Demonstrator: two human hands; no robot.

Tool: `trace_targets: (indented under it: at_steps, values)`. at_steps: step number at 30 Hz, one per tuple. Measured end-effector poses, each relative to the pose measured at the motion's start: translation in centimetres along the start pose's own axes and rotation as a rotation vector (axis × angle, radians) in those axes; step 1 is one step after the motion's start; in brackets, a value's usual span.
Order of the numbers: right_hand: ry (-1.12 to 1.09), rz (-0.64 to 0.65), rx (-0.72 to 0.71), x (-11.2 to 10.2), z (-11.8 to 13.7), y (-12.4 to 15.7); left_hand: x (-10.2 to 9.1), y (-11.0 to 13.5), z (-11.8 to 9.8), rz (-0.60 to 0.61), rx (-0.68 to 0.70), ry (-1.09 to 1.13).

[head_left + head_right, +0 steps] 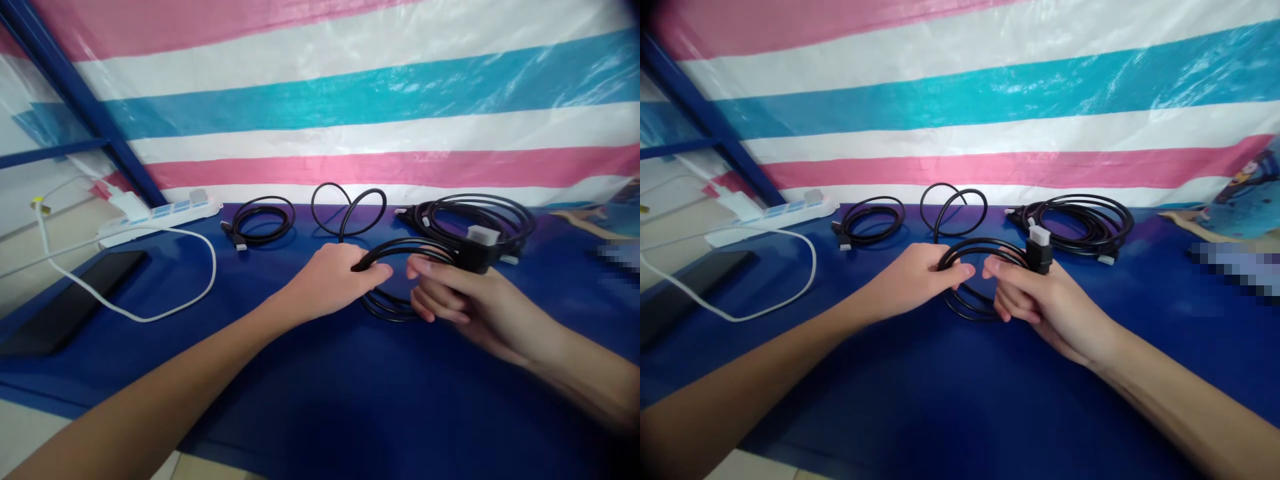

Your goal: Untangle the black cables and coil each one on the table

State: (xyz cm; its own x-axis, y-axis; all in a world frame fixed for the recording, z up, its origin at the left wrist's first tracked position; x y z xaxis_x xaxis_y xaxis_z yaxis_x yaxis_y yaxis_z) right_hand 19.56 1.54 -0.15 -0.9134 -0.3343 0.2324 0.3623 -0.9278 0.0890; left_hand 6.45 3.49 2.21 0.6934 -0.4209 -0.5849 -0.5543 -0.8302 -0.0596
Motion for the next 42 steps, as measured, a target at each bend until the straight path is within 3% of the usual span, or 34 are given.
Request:
trace_targets:
  at_steps: [3, 7, 10, 12, 14, 17, 20, 22, 26, 30, 34, 38, 42]
  values:
    - [-0.062, -0.012, 0.015, -0.2, -0.2, -0.3, -0.3, 0.6, -1.1, -0.193, 0.075, -0.222]
    - [-0.163, -0.051, 0.009, -0.9, 0.0, -0.6, -0.5, 1.0, -1.9, -0.364, 0.141, -0.328]
    - [-0.233, -0.076, 0.001, -1.4, 0.2, -0.6, -2.0, 1.5, -1.9, -0.559, 0.184, -0.264]
    - [-0.273, -0.085, 0.007, -1.4, 0.3, -0.6, -2.9, 1.6, -0.7, -0.628, 0.066, -0.049]
    - [-0.308, -0.087, 0.021, -1.3, 0.4, -0.5, -2.5, 1.5, 1.1, -0.611, -0.126, 0.329]
    - [-0.341, -0.083, 0.036, -0.9, 0.6, -0.5, 0.5, 1.1, 1.8, -0.383, -0.323, 0.919]
    - [-0.379, -0.086, 0.057, -0.8, 0.5, -0.5, 2.4, 0.6, 0.5, -0.149, -0.318, 1.15]
    - [-0.426, -0.09, 0.075, -0.8, 0.3, -0.5, 2.3, 0.3, -0.4, -0.1, -0.227, 1.19]
    - [-0.479, -0.128, 0.137, -0.7, -0.4, -0.5, 1.9, -0.1, -0.9, -0.078, -0.158, 1.21]
    - [-0.429, -0.159, 0.206, -0.3, -0.7, -0.5, 1.9, -0.3, -0.8, -0.068, -0.191, 1.199]
    - [-0.287, -0.141, 0.17, 0.5, 0.3, -0.5, 1.5, -0.4, -0.3, -0.113, -0.236, 1.166]
    - [-0.105, -0.155, 0.038, 0.6, 1.9, -0.5, 0.1, -0.4, -0.3, -0.185, -0.192, 0.814]
    - [0.042, -0.149, -0.071, 0.2, 3.8, -0.8, -2.4, -0.9, -2.7, -0.211, -0.06, 0.438]
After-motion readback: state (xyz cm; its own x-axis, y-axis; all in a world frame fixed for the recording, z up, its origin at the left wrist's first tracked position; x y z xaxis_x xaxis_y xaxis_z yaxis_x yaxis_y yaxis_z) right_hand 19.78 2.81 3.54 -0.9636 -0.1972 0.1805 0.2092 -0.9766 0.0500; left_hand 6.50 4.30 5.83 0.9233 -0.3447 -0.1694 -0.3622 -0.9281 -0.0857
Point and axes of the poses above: each hand's wrist, its own y-axis away from the middle knuckle, its own x-axis out of the palm, z = x × y, the point moved 7 cm from there along -y, towards the middle knuckle, and after that the axes turned 4 degrees about z, right-handed, at the moved point
